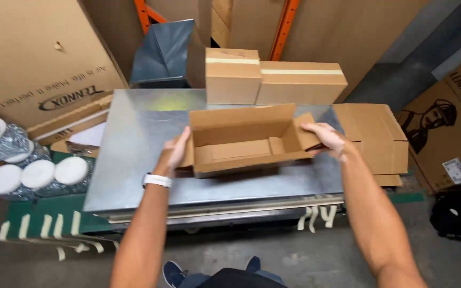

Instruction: The person packs jars of screws into small cardboard boxes, sealing each box with strips of adhesive tape by hand.

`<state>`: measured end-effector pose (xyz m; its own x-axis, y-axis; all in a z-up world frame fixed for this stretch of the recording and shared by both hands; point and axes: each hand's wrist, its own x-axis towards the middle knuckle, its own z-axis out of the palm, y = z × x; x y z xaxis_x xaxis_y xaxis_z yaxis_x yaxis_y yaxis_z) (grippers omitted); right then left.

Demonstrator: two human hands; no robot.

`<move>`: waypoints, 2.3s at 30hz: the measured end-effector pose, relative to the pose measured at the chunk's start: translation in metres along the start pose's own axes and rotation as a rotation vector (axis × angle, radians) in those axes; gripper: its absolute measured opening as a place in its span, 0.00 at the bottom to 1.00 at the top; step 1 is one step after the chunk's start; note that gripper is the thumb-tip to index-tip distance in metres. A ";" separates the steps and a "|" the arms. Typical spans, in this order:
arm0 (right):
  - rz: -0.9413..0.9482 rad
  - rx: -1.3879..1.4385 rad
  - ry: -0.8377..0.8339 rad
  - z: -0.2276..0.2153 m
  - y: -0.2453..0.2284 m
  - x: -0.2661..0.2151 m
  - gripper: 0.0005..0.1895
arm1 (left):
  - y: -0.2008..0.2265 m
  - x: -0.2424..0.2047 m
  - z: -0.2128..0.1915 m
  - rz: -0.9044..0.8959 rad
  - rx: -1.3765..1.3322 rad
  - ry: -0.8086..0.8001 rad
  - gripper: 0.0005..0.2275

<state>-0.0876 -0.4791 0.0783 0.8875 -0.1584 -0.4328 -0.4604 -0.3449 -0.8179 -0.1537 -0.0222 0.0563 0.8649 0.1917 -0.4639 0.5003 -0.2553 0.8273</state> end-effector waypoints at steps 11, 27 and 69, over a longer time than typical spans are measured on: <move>-0.300 0.535 -0.340 -0.017 -0.006 -0.002 0.60 | 0.066 -0.086 0.002 0.272 -0.865 -0.052 0.46; -0.952 0.025 0.003 0.044 0.081 -0.021 0.33 | -0.061 -0.023 0.008 0.837 -0.564 0.013 0.40; -0.128 0.127 -0.089 0.062 0.012 0.011 0.41 | -0.143 0.077 0.052 0.255 -0.628 0.068 0.13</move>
<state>-0.0841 -0.4274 0.0401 0.9361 -0.0362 -0.3499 -0.3482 -0.2366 -0.9071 -0.1564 -0.0202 -0.1146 0.9380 0.2632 -0.2256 0.1448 0.2937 0.9449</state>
